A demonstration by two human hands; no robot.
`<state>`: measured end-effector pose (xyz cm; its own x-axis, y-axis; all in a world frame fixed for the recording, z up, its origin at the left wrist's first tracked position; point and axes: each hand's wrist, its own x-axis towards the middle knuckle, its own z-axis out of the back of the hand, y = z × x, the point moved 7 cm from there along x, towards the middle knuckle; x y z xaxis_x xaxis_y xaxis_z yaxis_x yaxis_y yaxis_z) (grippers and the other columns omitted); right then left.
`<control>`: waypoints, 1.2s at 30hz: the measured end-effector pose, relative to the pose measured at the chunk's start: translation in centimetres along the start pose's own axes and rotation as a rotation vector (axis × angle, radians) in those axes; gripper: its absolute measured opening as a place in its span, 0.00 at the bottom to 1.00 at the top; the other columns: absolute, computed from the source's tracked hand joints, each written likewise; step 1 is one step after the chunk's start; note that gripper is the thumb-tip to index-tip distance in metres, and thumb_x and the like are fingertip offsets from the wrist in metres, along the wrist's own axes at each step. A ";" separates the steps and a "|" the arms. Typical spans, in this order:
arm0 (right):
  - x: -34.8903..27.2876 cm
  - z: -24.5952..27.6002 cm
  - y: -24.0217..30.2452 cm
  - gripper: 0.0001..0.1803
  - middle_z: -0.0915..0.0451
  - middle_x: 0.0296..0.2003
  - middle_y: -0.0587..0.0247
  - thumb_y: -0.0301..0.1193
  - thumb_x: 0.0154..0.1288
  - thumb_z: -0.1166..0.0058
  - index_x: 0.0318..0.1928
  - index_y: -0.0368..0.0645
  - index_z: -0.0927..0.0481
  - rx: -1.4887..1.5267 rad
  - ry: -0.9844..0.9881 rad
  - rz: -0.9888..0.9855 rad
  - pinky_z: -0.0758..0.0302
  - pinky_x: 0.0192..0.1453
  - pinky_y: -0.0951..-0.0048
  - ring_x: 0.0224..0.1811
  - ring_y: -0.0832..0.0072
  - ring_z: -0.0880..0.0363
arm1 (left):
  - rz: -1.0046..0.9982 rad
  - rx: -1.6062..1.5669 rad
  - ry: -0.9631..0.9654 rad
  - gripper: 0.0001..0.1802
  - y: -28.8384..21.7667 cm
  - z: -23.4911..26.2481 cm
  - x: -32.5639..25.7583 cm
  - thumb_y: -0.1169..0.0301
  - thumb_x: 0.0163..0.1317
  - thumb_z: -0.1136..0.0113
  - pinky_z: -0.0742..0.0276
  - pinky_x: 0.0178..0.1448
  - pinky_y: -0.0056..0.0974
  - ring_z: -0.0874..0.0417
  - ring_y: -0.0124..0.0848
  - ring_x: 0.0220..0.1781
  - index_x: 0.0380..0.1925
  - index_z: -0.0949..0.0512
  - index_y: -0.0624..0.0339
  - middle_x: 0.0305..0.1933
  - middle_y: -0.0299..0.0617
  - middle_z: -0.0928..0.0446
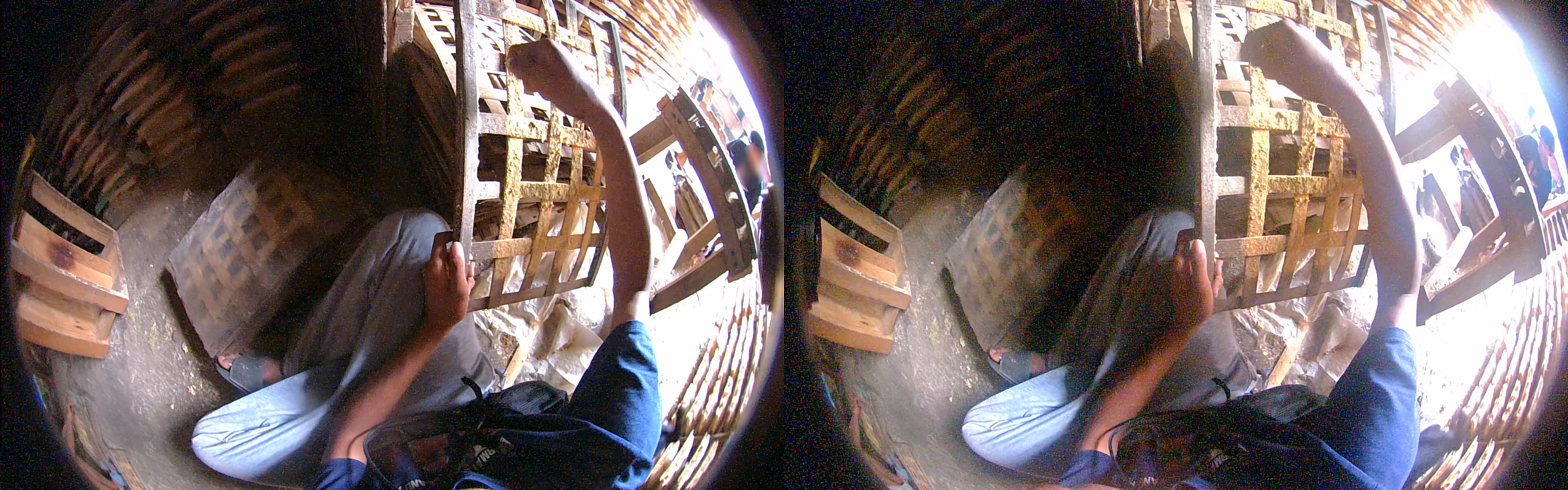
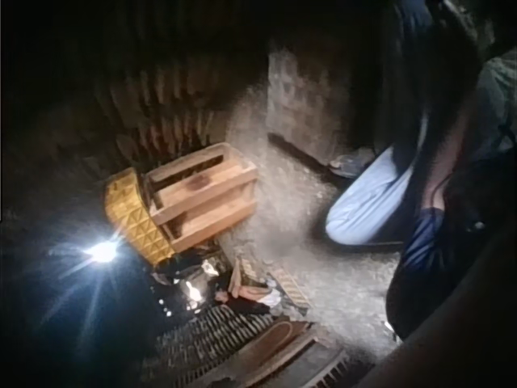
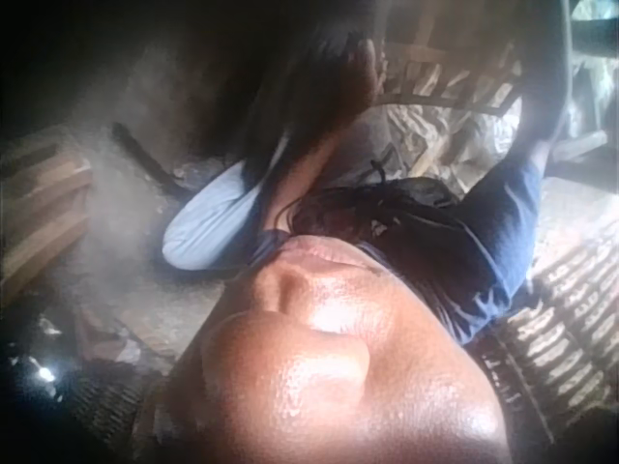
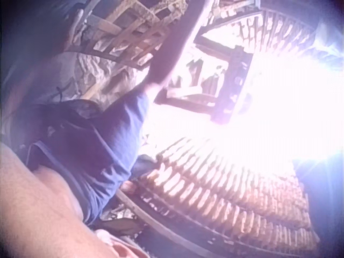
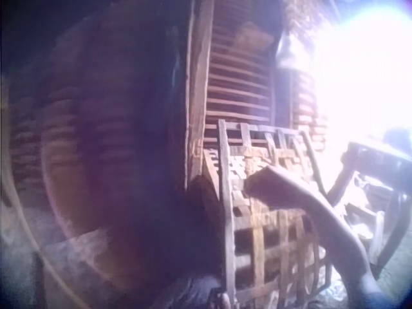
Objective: The person sits on the floor and repeatedly picks up a rectangular wooden lattice frame, then uses a small metal tool to scrape or pry along the frame's joints and edges. The person turns the frame over and works on multiple sections before placing it back down and picking up another frame to repeat the process.
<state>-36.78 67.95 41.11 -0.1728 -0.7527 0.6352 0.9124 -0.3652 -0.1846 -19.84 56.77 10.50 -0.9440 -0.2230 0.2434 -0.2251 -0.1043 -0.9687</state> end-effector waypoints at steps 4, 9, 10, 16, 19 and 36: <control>0.8 -3.6 3.2 0.07 0.31 0.20 0.76 0.36 0.72 0.40 0.43 0.47 0.16 0.148 0.147 -0.320 0.41 0.22 0.79 0.19 0.90 0.39 | -0.110 0.191 -0.072 0.15 1.9 2.0 -1.1 0.79 0.64 0.43 0.22 0.39 0.50 0.20 0.52 0.38 0.49 0.31 0.69 0.44 0.60 0.27; 0.2 -3.3 -3.9 0.08 0.25 0.20 0.76 0.35 0.71 0.39 0.45 0.46 0.14 0.294 -0.151 -0.439 0.42 0.18 0.79 0.18 0.90 0.36 | 0.127 -0.080 -0.033 0.13 0.6 1.4 -0.3 0.76 0.66 0.45 0.23 0.37 0.50 0.21 0.56 0.35 0.48 0.31 0.69 0.39 0.60 0.26; 0.2 -2.9 -6.3 0.10 0.25 0.20 0.77 0.37 0.72 0.39 0.47 0.47 0.13 0.284 -0.222 -0.348 0.44 0.17 0.81 0.17 0.91 0.36 | 0.163 -0.125 -0.009 0.12 -0.1 0.9 -0.1 0.74 0.68 0.47 0.23 0.36 0.49 0.21 0.55 0.33 0.48 0.31 0.68 0.37 0.59 0.26; 2.2 -6.1 -3.0 0.14 0.29 0.17 0.81 0.41 0.70 0.38 0.51 0.50 0.12 0.671 -0.104 -0.661 0.49 0.18 0.83 0.16 0.93 0.41 | 0.128 -0.163 -0.115 0.15 -0.4 2.8 -0.9 0.63 0.75 0.56 0.23 0.29 0.43 0.20 0.40 0.26 0.48 0.31 0.65 0.27 0.48 0.27; 1.6 -4.7 -3.7 0.15 0.28 0.18 0.80 0.41 0.69 0.37 0.50 0.49 0.12 0.607 -0.122 -0.704 0.46 0.20 0.82 0.18 0.92 0.39 | -0.054 -0.033 -0.111 0.16 -2.2 2.0 -0.6 0.60 0.76 0.56 0.23 0.28 0.40 0.21 0.33 0.26 0.49 0.32 0.63 0.26 0.45 0.27; 1.3 -3.6 4.1 0.22 0.29 0.19 0.64 0.45 0.72 0.48 0.29 0.39 0.24 0.038 0.223 -0.427 0.30 0.28 0.65 0.20 0.78 0.33 | -0.198 0.326 -0.054 0.36 6.0 1.4 -1.4 0.79 0.52 0.30 0.23 0.47 0.55 0.22 0.62 0.46 0.59 0.37 0.72 0.51 0.66 0.29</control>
<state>-34.55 63.50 38.49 -0.6062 -0.6404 0.4716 0.7548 -0.6501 0.0874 -19.49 55.14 4.43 -0.8739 -0.2172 0.4349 -0.3053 -0.4510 -0.8387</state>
